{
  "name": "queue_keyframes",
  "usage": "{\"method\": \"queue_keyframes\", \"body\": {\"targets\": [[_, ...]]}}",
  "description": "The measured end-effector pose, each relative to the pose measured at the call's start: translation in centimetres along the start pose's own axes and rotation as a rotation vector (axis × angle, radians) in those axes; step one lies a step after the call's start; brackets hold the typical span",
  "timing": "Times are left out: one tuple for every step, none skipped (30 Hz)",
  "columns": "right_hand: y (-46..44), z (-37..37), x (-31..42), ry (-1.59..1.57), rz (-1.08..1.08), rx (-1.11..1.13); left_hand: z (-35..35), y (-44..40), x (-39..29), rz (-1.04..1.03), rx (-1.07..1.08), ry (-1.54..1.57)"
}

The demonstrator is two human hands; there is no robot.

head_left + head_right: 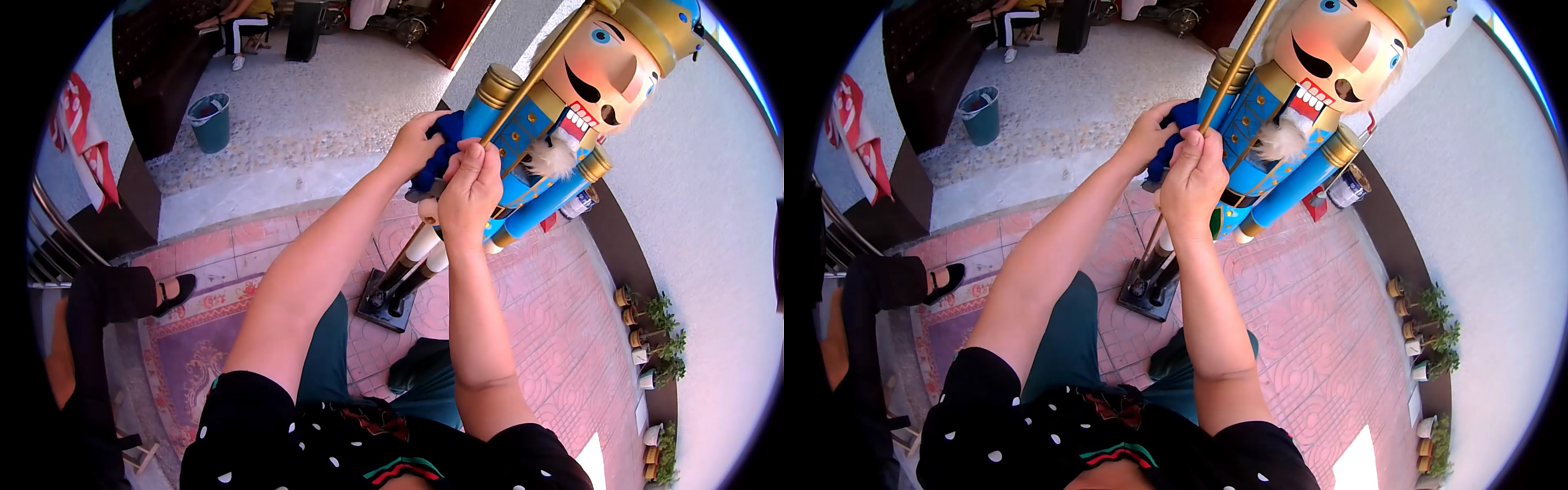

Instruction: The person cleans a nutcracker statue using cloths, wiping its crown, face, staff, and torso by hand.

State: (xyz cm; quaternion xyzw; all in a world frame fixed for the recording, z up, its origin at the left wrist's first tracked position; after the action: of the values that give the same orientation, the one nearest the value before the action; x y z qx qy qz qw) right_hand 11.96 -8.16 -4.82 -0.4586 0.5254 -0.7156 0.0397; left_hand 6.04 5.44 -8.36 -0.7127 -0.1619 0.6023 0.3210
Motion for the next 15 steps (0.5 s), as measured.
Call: {"method": "queue_keyframes", "body": {"targets": [[-0.1, 0.0, 0.0, 0.020, -0.012, 0.000, -0.5, 0.1, 0.4, 0.209, 0.097, 0.172], [-0.1, 0.1, 0.1, 0.022, -0.006, -0.002, -0.7, 0.0, 0.2, 0.308, 0.025, 0.275], [-0.1, 0.2, 0.2, 0.038, 0.004, 0.001, -1.2, -0.7, -0.3, 0.302, 0.027, 0.279], [-0.1, 0.2, 0.2, 0.054, 0.012, 0.003, -1.4, -1.9, -1.6, 0.128, -0.016, 0.297], [-0.2, 0.2, 0.1, 0.058, 0.012, 0.000, -1.2, -2.7, -2.9, -0.042, -0.058, 0.315], [-0.2, 0.0, 0.0, 0.023, 0.013, -0.003, -1.1, -3.5, -3.7, -0.190, -0.099, 0.062], [-0.3, 0.0, -0.1, -0.011, 0.015, -0.002, -1.2, -3.6, -3.5, -0.186, -0.100, 0.070], [-0.2, 0.1, -0.2, -0.004, 0.014, 0.000, -1.2, -3.6, -3.4, -0.186, -0.085, 0.031], [-0.2, 0.0, -0.2, -0.030, -0.004, 0.003, -1.1, -3.5, -3.1, -0.188, -0.068, -0.012], [-0.2, -0.2, -0.3, -0.060, -0.022, 0.007, -1.4, -2.9, -1.7, -0.015, -0.021, 0.101], [-0.2, -0.2, -0.2, -0.062, -0.021, 0.009, -1.1, -2.3, -0.7, -0.016, -0.024, 0.100], [-0.2, -0.2, -0.1, -0.055, -0.027, 0.016, -1.1, -1.8, 1.3, 0.094, 0.054, 0.068], [-0.2, -0.1, -0.1, -0.048, -0.033, 0.024, -1.0, -1.3, 2.4, 0.205, 0.130, 0.038], [-0.1, -0.1, 0.0, -0.048, -0.031, 0.026, -0.8, -1.4, 2.8, 0.208, 0.178, -0.011], [-0.1, -0.1, 0.0, -0.066, -0.035, 0.033, -0.9, -1.4, 2.1, 0.206, 0.174, -0.008]]}}
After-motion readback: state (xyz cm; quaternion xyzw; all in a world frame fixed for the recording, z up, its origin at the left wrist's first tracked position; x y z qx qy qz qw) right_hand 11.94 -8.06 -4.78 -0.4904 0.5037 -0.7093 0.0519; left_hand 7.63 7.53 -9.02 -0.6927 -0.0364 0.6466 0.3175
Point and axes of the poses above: each hand's wrist, its own y-axis away from the middle knuckle, its own z-axis out of the back of the hand, x = y × z, the point moved 6 cm from there along -y, towards the middle knuckle, and after that the axes turned 4 degrees about -x, right-handed, at the moved point
